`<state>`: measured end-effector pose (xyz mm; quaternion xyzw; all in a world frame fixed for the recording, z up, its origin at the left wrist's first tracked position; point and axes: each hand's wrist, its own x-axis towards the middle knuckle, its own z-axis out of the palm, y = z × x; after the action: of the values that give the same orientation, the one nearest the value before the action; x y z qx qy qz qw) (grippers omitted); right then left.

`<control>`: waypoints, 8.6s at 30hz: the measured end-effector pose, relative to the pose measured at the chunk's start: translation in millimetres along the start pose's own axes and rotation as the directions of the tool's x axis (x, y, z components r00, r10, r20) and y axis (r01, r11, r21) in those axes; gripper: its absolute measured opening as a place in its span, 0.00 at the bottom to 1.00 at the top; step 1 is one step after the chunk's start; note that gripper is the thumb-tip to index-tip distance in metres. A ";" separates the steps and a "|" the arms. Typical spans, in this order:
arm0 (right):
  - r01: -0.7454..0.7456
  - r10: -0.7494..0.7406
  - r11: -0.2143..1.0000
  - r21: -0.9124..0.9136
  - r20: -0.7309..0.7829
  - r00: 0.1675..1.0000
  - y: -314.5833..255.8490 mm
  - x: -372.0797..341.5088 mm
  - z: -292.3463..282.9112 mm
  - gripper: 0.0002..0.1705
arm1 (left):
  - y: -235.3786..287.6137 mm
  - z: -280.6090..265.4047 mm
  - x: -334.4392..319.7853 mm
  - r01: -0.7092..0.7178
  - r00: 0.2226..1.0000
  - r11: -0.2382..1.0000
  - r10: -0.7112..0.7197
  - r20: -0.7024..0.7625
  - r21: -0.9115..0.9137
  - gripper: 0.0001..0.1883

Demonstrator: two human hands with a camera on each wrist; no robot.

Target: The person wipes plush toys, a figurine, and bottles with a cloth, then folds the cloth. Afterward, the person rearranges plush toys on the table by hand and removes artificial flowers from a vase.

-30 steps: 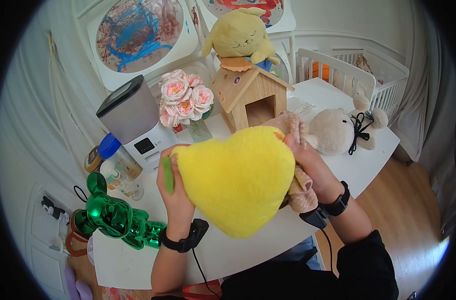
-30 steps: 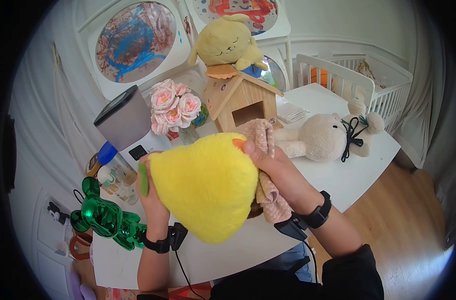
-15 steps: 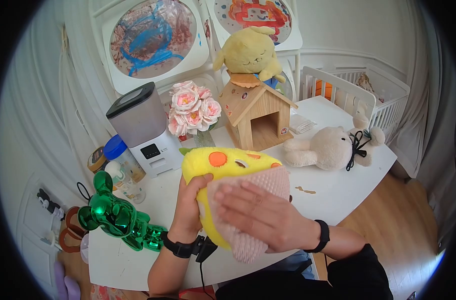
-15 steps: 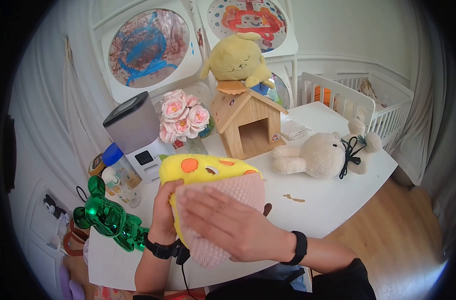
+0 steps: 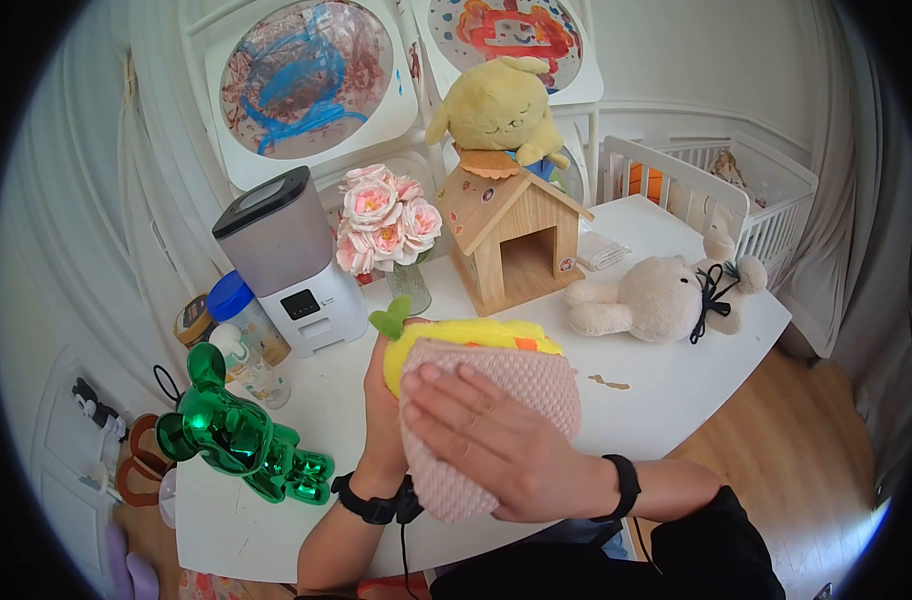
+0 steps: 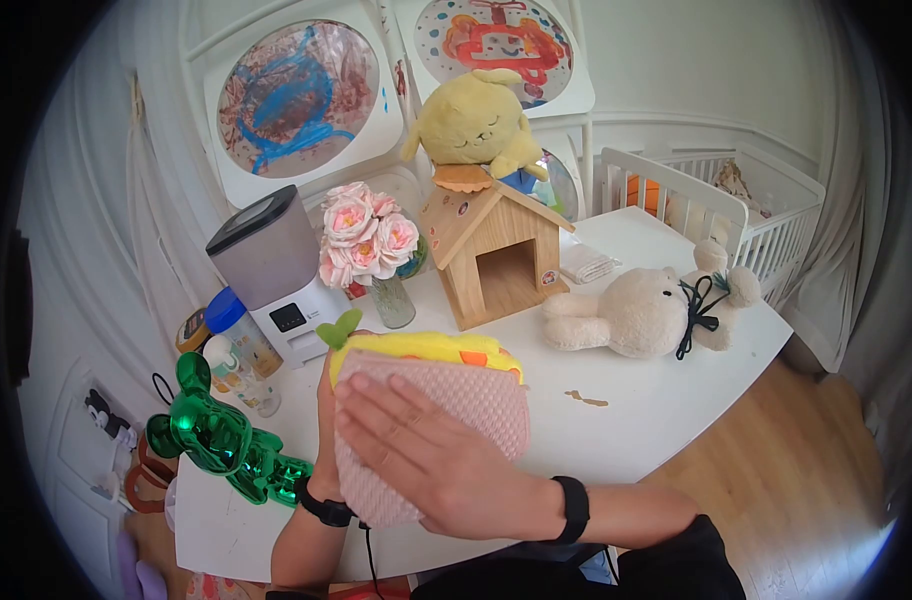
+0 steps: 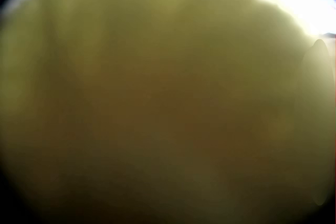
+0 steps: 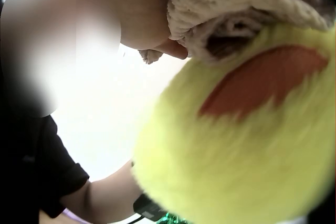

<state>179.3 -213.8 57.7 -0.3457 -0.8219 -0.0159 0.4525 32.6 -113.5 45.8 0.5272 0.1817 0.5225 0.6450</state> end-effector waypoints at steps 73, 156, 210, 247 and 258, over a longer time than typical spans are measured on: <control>-0.733 0.728 0.680 -0.009 0.126 0.674 274.5 -46.8 -72.6 0.34 | -124.7 -10.2 154.6 -0.060 0.959 0.590 -0.188 0.210 0.805 0.38; -0.489 0.637 0.595 -0.638 0.002 0.771 268.0 -48.0 -62.7 0.31 | -144.0 5.6 138.0 -0.311 0.950 0.352 0.136 0.280 0.883 0.36; -0.325 0.261 0.946 -0.001 0.595 0.760 49.0 -106.9 3.7 0.36 | 49.3 -70.7 -90.4 0.070 0.941 0.997 -0.069 -0.332 -0.009 0.36; -0.676 0.514 0.638 0.367 0.451 0.730 82.9 62.0 46.6 0.21 | -29.1 -99.0 -71.6 0.428 0.889 0.871 -0.454 -0.060 -0.241 0.31; -0.272 0.199 0.918 0.288 0.259 0.945 54.1 30.0 33.6 0.37 | -29.0 -94.4 -71.9 0.320 0.919 0.886 -0.377 -0.119 -0.336 0.34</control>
<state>175.6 -144.7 45.0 -0.3643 -0.8112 0.2116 0.4055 -55.4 -126.5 -37.9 0.3282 0.2471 0.4655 0.7839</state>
